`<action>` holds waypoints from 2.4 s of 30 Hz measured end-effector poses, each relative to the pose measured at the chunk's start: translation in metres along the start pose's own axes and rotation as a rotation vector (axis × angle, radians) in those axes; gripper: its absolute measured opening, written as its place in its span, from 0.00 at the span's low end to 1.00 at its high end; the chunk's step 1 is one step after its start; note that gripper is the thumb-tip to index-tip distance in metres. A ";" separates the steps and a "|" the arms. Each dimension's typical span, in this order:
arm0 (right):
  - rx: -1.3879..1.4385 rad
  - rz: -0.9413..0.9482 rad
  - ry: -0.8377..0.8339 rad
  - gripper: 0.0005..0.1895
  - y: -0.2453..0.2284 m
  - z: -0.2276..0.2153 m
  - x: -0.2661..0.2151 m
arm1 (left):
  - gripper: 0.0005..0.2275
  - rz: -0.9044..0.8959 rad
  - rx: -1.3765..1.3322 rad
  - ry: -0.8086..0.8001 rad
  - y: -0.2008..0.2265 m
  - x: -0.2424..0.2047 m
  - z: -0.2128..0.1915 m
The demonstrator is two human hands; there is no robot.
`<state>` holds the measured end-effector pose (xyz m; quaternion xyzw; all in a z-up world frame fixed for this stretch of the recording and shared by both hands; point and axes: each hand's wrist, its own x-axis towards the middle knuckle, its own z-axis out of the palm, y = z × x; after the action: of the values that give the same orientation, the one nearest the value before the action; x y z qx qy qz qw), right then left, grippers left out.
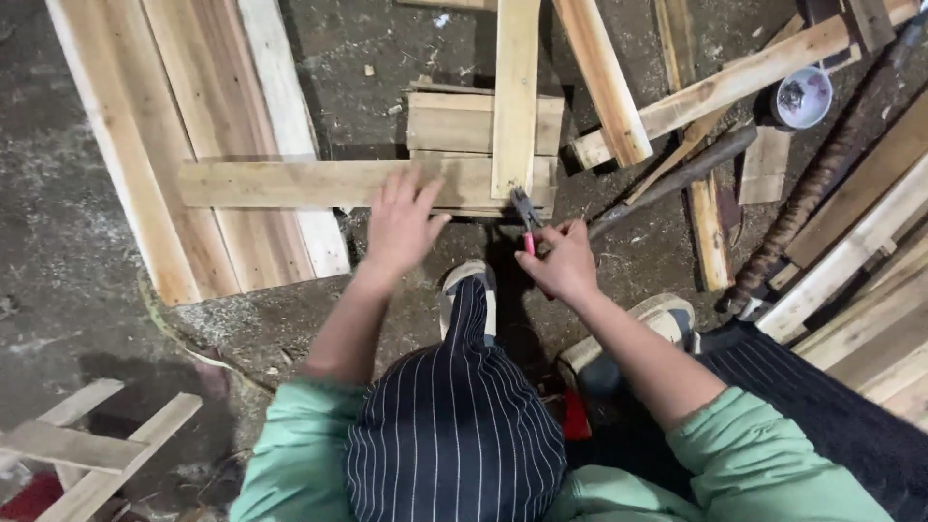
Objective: Removing nails from wooden planks using pliers in a workshop environment.
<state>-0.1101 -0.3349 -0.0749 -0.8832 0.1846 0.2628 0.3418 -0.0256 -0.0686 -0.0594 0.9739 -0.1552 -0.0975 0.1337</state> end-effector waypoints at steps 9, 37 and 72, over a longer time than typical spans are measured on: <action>0.029 0.006 0.023 0.22 0.001 0.006 0.007 | 0.33 -0.158 0.281 -0.324 -0.074 0.026 0.017; 0.140 -0.122 0.223 0.19 0.021 0.013 0.022 | 0.35 0.241 0.085 -0.019 0.019 0.037 0.094; -1.231 -0.482 0.501 0.08 -0.024 -0.049 0.059 | 0.31 0.182 0.049 -0.192 0.023 0.037 0.093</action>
<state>-0.0350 -0.3612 -0.0670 -0.9662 -0.1251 0.0254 -0.2239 -0.0187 -0.1231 -0.1466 0.9450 -0.2574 -0.1738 0.1028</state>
